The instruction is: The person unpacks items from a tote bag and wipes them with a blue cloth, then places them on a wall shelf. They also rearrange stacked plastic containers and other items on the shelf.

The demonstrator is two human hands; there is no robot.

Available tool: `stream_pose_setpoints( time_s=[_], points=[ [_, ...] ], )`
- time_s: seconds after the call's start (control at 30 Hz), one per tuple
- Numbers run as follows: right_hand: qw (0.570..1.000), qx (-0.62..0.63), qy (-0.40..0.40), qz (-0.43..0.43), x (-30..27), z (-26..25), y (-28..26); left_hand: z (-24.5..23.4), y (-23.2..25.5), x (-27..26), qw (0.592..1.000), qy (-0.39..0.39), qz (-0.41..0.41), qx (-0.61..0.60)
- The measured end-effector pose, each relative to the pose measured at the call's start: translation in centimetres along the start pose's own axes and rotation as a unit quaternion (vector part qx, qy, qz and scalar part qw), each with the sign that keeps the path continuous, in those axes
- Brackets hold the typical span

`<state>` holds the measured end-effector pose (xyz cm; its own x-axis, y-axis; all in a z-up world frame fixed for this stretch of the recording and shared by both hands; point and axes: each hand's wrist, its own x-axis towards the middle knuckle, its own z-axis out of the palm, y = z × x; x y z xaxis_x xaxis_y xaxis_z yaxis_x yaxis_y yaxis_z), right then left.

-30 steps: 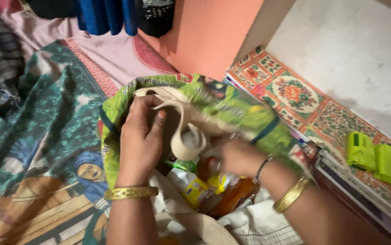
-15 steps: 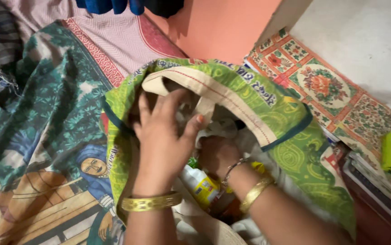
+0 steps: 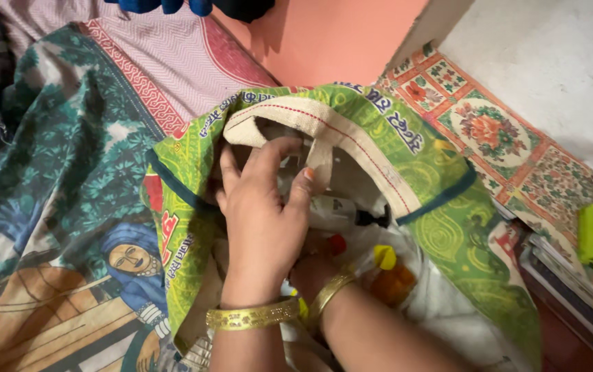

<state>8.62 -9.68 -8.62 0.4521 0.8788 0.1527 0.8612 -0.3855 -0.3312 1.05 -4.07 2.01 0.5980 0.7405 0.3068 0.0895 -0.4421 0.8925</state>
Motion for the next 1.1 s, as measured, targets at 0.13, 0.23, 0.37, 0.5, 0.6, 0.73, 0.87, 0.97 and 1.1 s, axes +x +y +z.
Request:
stream_pose_setpoints(
  time_s=[0.13,0.23,0.37,0.5,0.6,0.73,0.87,0.97,1.1],
  points=[
    [0.995,0.082,-0.035,0.036,-0.8,-3.5,-0.2,0.2,-0.4,0.1,1.000,-0.003,0.023,-0.003],
    [0.981,0.166,-0.056,0.089,-3.7,-8.8,0.0,0.7,-0.5,0.1,0.999,0.002,0.034,-0.020],
    [0.959,0.254,-0.040,0.122,-10.4,-17.6,1.5,2.7,-0.9,-1.1,0.994,0.022,0.097,0.044],
    [0.872,0.396,0.046,0.283,-16.8,-25.8,4.3,4.6,-1.1,-2.9,0.978,0.005,0.121,0.168],
    [0.892,0.340,0.157,0.251,-19.6,-30.3,8.7,4.9,-0.7,-3.3,0.970,0.001,0.132,0.205],
    [0.904,0.118,0.201,0.359,-20.3,-31.2,15.3,4.5,-0.4,-2.9,0.976,0.036,0.108,0.186],
    [0.911,-0.054,0.132,0.388,-19.0,-29.7,20.7,4.0,-0.7,-1.9,0.998,0.039,-0.037,0.016],
    [0.917,-0.116,0.105,0.368,-17.0,-28.6,22.9,3.8,-1.3,-1.2,0.983,0.062,-0.062,-0.162],
    [0.910,-0.293,0.166,0.244,-13.3,-28.6,21.5,3.1,-2.0,-0.2,0.966,0.108,0.018,-0.235]
  ],
)
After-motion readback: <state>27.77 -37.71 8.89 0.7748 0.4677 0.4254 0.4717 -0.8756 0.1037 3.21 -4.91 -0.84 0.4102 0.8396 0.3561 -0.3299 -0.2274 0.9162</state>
